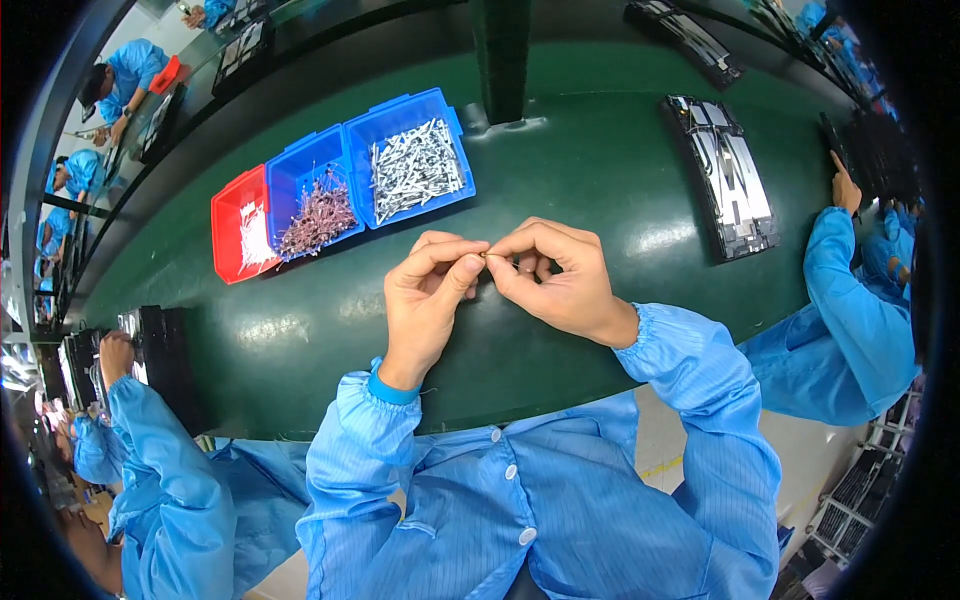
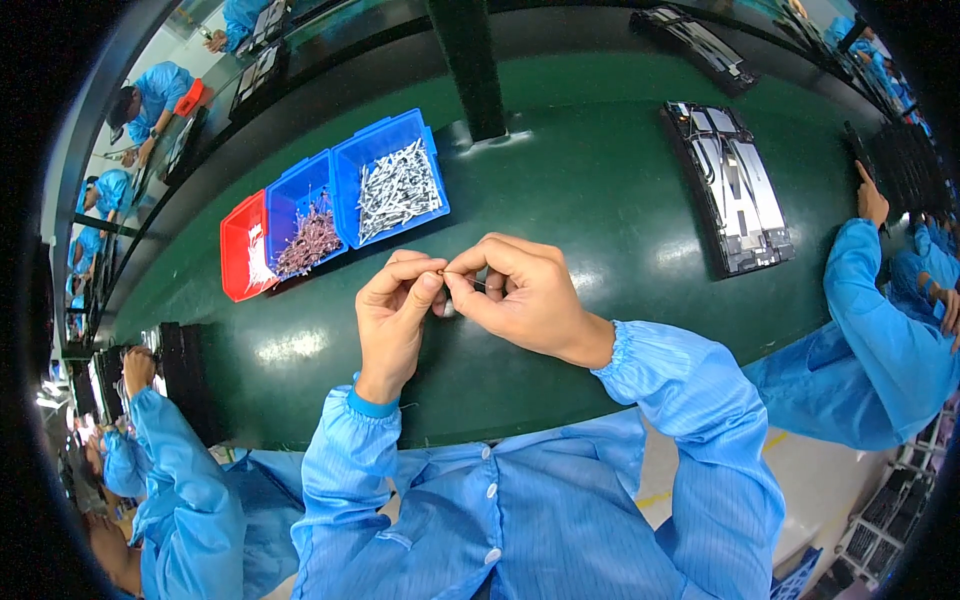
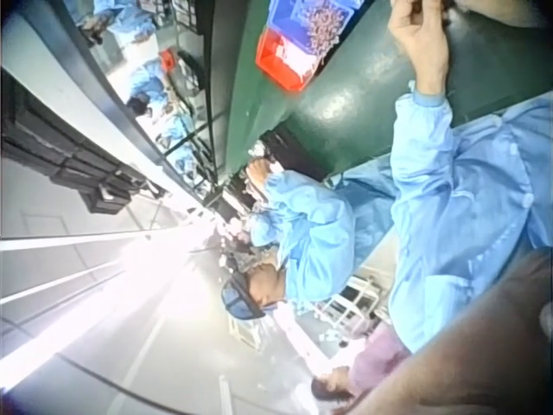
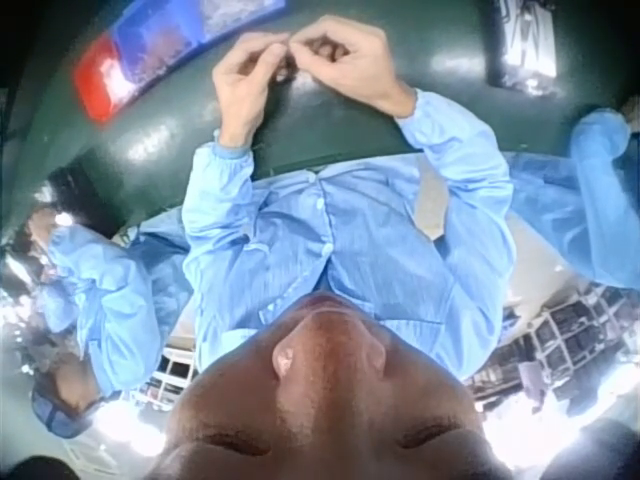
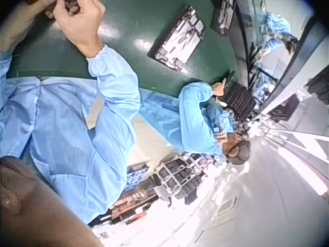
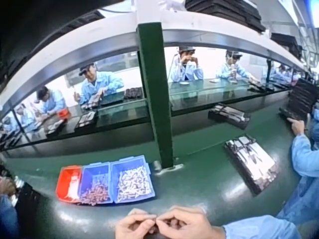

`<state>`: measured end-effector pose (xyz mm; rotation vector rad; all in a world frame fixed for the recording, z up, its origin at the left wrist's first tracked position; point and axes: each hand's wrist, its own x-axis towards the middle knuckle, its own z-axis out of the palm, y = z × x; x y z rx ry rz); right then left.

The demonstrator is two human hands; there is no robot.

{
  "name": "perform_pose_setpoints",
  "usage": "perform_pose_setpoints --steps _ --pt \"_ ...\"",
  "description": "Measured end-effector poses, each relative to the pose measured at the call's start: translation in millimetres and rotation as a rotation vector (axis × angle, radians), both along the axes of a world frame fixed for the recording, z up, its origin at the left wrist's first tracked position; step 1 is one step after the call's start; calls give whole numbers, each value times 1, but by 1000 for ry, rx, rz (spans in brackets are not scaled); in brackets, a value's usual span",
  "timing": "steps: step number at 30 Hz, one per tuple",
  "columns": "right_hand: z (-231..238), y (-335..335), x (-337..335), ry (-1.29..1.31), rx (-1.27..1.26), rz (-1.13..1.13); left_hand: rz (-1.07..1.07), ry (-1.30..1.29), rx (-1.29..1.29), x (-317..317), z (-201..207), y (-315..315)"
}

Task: The person takes components from storage bins, inserts them into the edges of tablet frames by hand, presses them into place, and sets the tablets down on the assembly line.

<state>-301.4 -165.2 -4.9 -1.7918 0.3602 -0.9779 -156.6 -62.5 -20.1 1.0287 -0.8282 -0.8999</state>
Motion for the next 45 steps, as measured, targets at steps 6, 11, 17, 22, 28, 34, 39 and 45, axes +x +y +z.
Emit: perform_pose_setpoints --steps 6,11,17,22,28,34,39,45 --pt "5 -4 -1 43 28 -28 193 -372 -14 -3 6 0" --pt "12 -12 -9 121 75 -35 357 -905 -101 -8 11 -4" --pt "43 -51 -27 315 -17 49 355 -719 6 -5 -4 -8" --pt "64 -183 -73 67 233 -463 137 -446 131 -12 -18 -19" --pt "40 -334 -122 -95 768 -712 122 -614 73 -28 -13 -39" --pt "27 -373 -93 -217 961 -856 128 -590 93 -27 -10 -37" --pt "2 -413 -83 -346 1163 -935 131 -567 79 -27 -13 -40" --pt "-6 -403 -59 -446 1248 -467 110 -589 69 -22 -15 -39"
